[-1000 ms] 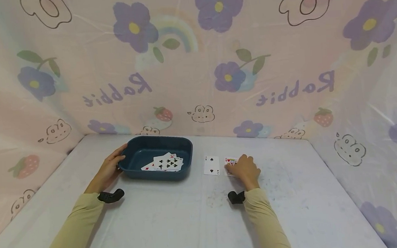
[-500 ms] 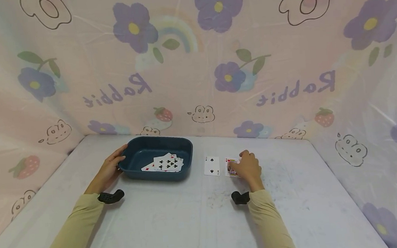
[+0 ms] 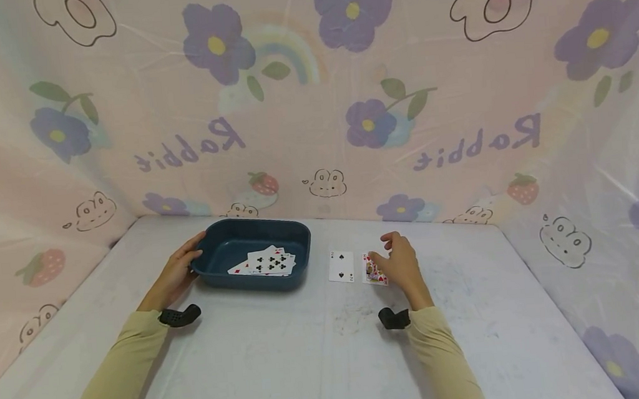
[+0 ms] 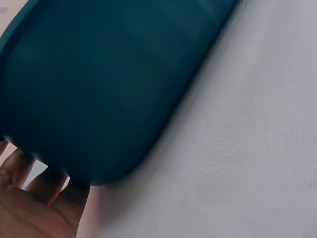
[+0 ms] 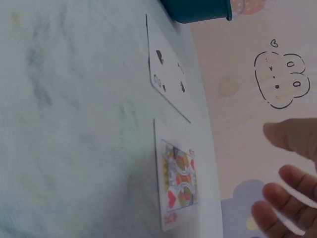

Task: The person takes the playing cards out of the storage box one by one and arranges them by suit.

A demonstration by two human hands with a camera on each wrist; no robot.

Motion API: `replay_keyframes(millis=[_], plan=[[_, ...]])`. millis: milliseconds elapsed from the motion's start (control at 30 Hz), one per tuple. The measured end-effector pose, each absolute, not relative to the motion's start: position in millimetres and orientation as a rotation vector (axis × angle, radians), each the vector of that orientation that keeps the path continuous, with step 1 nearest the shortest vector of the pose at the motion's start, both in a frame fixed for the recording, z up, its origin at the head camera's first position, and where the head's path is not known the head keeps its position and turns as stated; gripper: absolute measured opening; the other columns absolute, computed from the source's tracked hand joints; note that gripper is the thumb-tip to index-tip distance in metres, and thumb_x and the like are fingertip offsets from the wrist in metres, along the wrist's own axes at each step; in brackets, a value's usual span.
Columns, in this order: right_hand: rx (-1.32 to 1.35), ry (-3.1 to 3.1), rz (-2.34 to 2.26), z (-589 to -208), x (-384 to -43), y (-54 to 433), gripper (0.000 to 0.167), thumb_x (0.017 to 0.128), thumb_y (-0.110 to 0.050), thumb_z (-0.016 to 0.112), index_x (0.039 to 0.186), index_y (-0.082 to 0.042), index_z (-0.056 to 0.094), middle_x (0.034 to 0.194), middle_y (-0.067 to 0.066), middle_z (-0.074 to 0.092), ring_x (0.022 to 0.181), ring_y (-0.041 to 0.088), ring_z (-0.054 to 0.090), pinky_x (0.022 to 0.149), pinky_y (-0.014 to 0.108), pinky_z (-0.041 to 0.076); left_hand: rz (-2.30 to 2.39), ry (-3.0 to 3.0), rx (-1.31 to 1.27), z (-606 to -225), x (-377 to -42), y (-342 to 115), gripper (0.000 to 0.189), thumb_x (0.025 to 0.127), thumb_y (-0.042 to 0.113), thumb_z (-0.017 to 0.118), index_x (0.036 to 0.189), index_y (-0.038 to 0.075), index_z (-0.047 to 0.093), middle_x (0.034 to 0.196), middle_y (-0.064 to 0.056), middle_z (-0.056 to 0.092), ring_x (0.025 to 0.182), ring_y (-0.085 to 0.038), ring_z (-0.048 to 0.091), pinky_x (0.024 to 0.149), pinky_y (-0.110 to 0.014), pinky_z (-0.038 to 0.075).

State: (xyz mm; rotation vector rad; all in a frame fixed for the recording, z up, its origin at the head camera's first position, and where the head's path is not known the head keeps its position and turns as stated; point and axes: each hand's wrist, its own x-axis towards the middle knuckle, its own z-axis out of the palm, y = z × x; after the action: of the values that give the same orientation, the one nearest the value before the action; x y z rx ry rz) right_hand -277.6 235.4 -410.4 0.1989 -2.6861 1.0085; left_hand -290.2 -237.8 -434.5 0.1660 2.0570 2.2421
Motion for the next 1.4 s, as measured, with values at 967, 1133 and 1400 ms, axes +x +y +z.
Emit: replay_keyframes(millis=[967,1133,1400], plan=[[0.493,-2.487,1.035,-379,-275,205,0.039,0.087,-0.016,0.073,0.119,0.0,0.058,0.101,0.015,0.061,0.095,0.033,0.057,0.085,0.048,0.045,2.247,2.054,0.168,-434,-288,-237,0.052,0.106,0.007,0.031,0.156,0.011,0.018,0.161,-0.007,0.002,0.144,-0.03,0.008,0.112,-0.051,0.016],[0.546,-2.499,1.02,-374,-276,197,0.038,0.088,-0.017,0.073,0.119,-0.001,0.058,0.103,0.014,0.06,0.096,0.032,0.056,0.085,0.046,0.045,2.25,2.048,0.163,-434,-287,-237,0.053,0.106,0.008,0.031,0.156,0.012,0.018,0.162,-0.006,0.002,0.144,-0.03,0.006,0.112,-0.052,0.015],[0.679,-2.475,0.94,-368,-277,184,0.036,0.087,-0.014,0.072,0.117,0.0,0.057,0.104,0.016,0.059,0.095,0.03,0.055,0.083,0.045,0.045,2.234,2.061,0.175,-435,-288,-237,0.053,0.106,0.01,0.033,0.156,0.014,0.018,0.162,-0.005,0.001,0.145,-0.03,0.006,0.112,-0.051,0.016]])
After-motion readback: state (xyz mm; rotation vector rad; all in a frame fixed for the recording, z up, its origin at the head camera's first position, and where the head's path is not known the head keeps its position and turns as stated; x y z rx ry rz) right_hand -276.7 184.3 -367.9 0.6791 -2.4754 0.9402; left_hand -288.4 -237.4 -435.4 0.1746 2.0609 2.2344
